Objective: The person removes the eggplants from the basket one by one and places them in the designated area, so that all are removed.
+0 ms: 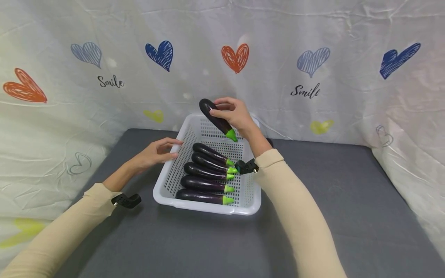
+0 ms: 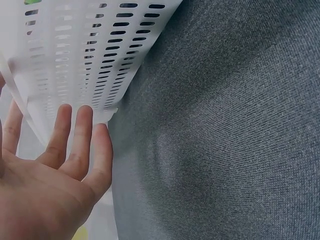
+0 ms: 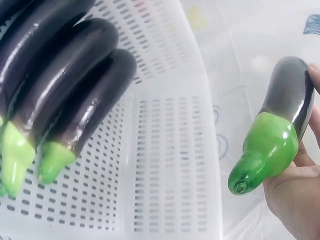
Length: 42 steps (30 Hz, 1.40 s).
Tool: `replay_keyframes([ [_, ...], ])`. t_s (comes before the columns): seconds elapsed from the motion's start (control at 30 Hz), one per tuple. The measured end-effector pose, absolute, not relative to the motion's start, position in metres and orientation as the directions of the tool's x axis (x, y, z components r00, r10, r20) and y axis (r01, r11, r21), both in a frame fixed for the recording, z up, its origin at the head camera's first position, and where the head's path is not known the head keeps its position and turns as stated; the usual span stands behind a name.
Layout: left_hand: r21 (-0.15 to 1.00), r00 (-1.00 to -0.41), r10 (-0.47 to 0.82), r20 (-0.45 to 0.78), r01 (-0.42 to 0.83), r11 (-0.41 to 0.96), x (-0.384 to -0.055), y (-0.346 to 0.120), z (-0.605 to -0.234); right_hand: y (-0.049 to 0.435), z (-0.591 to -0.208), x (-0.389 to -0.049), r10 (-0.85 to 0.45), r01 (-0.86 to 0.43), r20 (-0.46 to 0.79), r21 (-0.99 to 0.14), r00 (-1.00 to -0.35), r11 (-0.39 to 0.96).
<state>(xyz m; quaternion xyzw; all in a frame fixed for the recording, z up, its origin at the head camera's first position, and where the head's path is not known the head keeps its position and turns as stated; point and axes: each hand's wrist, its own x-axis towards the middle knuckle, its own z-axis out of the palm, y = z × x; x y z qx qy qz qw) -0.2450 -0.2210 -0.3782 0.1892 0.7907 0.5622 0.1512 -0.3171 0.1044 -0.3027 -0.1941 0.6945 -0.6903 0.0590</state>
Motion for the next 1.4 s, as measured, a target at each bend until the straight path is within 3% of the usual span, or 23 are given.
replay_keyframes([
  [1.4,0.94,-0.878,0.477,-0.029,0.138,0.312,-0.244,-0.221,-0.377,0.179,-0.316,-0.297,-0.245,-0.184,0.198,-0.98,-0.949,-0.082],
])
